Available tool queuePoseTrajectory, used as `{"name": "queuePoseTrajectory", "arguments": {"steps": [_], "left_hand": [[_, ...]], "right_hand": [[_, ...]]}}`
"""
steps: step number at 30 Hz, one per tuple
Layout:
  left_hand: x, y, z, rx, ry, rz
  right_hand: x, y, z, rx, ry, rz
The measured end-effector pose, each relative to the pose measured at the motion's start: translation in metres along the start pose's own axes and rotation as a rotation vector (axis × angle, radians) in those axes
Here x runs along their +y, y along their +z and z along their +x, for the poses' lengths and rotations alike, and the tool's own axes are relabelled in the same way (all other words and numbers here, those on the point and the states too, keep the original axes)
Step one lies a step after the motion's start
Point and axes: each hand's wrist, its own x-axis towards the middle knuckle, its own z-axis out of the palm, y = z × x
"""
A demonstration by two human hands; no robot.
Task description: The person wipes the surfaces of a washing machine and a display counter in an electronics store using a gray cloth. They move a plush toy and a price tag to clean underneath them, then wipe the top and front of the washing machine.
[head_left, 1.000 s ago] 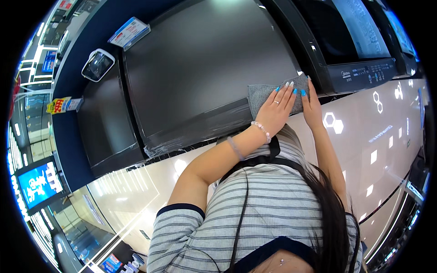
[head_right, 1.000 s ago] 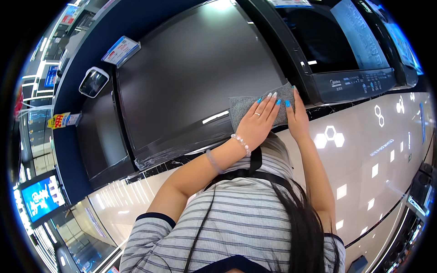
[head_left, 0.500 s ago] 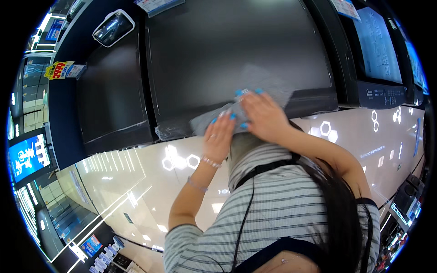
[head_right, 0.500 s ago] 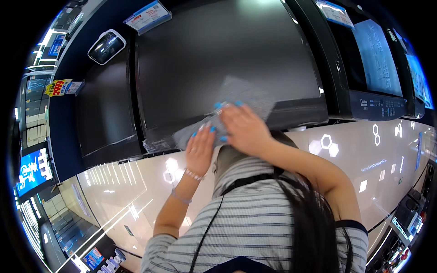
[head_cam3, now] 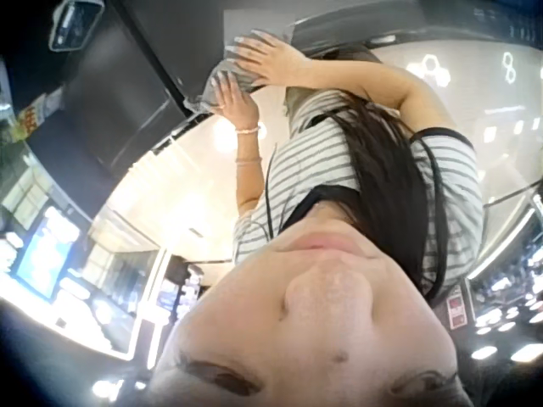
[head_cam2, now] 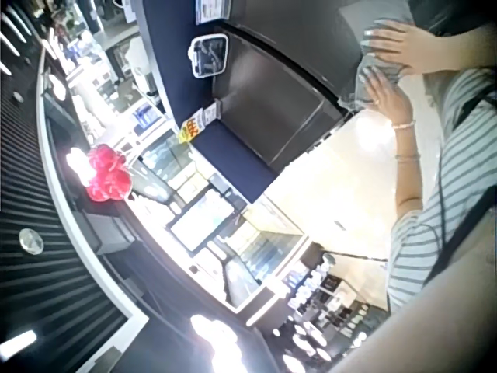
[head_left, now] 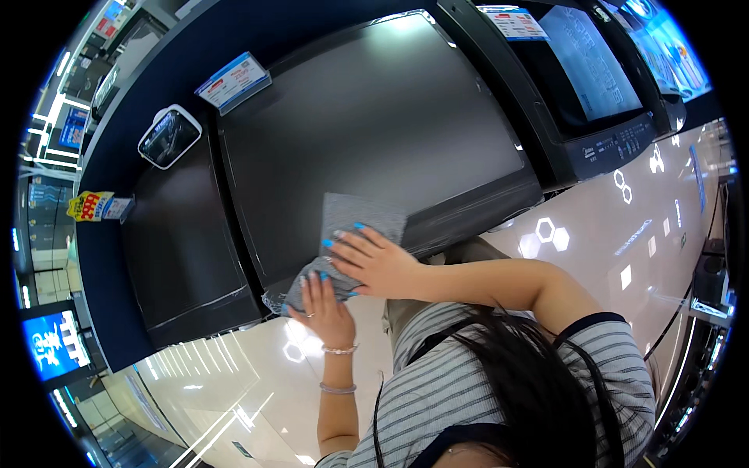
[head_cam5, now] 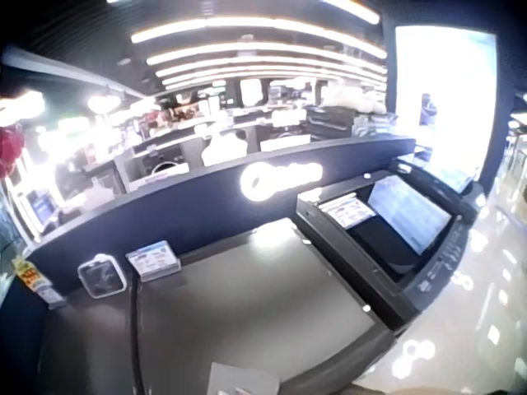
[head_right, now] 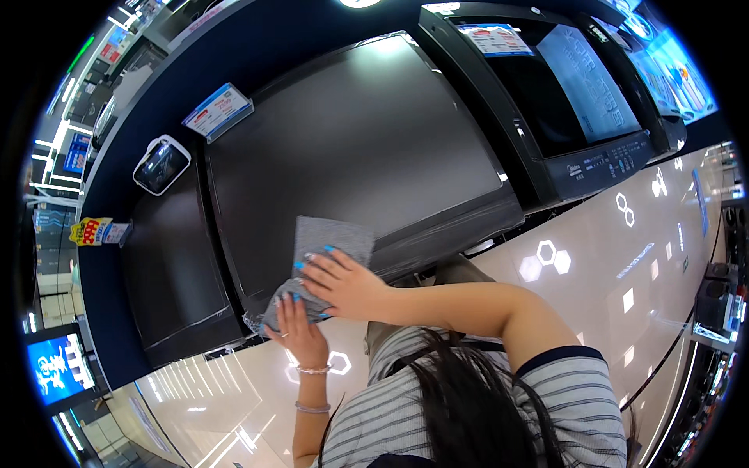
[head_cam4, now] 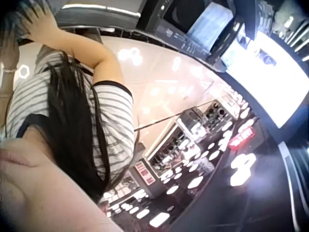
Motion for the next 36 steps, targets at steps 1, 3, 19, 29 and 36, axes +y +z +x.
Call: {"name": "queuePoseTrajectory", "arguments": {"steps": [1, 3, 19, 29, 36], "left_hand": [[0.015, 0.001, 0.004, -0.024, 0.037, -0.005], [0.047, 0.001, 0.016, -0.016, 0.138, -0.074], [0.281, 0.006, 0.082, -0.087, 0.459, -0.219], [0.478, -0.101, 0.152, 0.082, 0.542, -0.305], [0.489, -0.098, 0.183, -0.004, 0.423, -0.233]], "right_hand": [[0.008, -0.009, -0.014, 0.005, 0.047, 0.003], [0.026, -0.031, -0.043, 0.015, 0.139, 0.010], [0.182, -0.117, -0.246, 0.303, -0.001, 0.260], [0.260, -0.310, -0.353, 0.435, 0.011, 0.488], [0.278, -0.351, -0.372, 0.058, 0.143, 0.130]]}}
